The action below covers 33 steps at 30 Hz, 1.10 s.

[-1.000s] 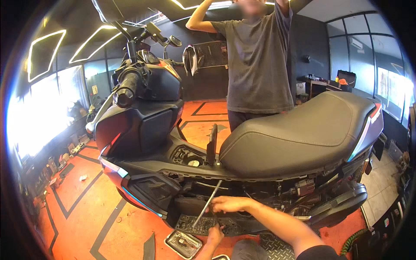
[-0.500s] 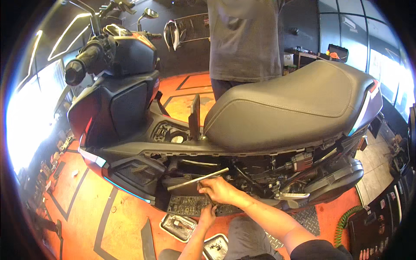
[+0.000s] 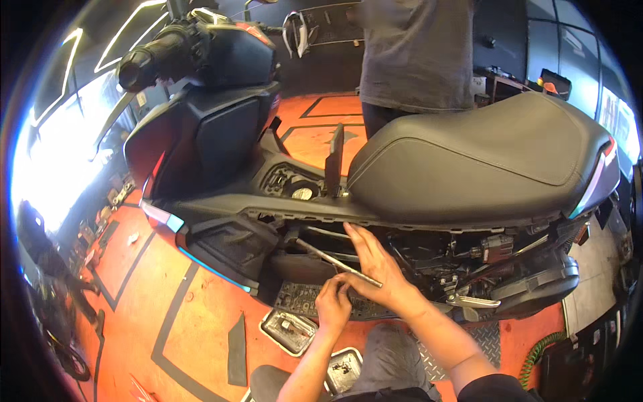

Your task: The person installs a plastic panel onto the side of a motorcycle, aligning it with the frame and then using a long metal tool to secure screws by hand, reaching into the internal assembly to tighten them.

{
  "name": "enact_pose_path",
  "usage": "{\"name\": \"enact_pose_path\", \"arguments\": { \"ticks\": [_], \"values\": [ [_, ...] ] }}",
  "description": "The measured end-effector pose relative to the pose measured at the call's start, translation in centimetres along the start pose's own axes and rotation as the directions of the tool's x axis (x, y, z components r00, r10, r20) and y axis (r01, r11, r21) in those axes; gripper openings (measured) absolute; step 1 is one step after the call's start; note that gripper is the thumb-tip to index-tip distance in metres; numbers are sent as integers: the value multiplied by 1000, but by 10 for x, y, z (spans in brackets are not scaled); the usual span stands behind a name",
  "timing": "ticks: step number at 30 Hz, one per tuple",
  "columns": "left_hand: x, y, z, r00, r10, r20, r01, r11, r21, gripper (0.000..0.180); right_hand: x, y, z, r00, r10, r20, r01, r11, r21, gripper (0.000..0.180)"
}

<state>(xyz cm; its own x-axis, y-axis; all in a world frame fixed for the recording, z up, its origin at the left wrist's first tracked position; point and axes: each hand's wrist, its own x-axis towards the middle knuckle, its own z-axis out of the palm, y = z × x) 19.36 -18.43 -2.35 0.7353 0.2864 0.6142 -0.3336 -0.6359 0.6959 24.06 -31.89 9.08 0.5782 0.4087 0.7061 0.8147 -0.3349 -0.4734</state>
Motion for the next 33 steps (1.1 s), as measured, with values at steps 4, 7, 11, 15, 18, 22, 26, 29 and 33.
{"name": "enact_pose_path", "arguments": {
  "ticks": [4, 7, 11, 15, 18, 22, 26, 29, 33],
  "values": [
    [9, -8, 0, 992, 3, 123, 4, 998, -59, 23, 32, 19, -14, 785, -358, 506, 553, 773, -311, 68],
    [38, 2, 1, 932, -21, 363, 79, 986, -144, 22, 59, 29, -24, 541, -550, 637, 838, 420, -349, 24],
    [45, 12, -12, 915, -78, 396, 205, 935, -289, 14, 70, -2, -3, 622, -61, 780, 646, 603, -468, 40],
    [54, 8, -13, 958, 47, 283, 35, 960, -277, 12, 112, -18, 7, 286, 597, 750, -369, 790, -489, 65],
    [55, -3, -18, 926, -23, 377, 141, 947, -289, 12, 112, -2, -8, 699, 240, 674, 330, 728, -601, 34],
    [59, 2, -22, 878, 19, 478, 143, 943, -301, 14, 107, 27, -29, 537, -503, 677, 838, 405, -365, 23],
    [65, -5, -29, 892, 33, 452, 149, 921, -361, 15, 84, 5, -49, 593, -182, 785, 737, 517, -437, 18],
    [60, 5, -14, 900, 169, 401, -31, 944, -327, 14, 62, -28, -59, 584, -281, 761, 686, 672, -279, 16],
    [49, -14, -11, 900, 203, 387, -104, 959, -262, 17, 84, -39, 2, 514, -326, 794, 742, 634, -220, 16]
  ]
}}
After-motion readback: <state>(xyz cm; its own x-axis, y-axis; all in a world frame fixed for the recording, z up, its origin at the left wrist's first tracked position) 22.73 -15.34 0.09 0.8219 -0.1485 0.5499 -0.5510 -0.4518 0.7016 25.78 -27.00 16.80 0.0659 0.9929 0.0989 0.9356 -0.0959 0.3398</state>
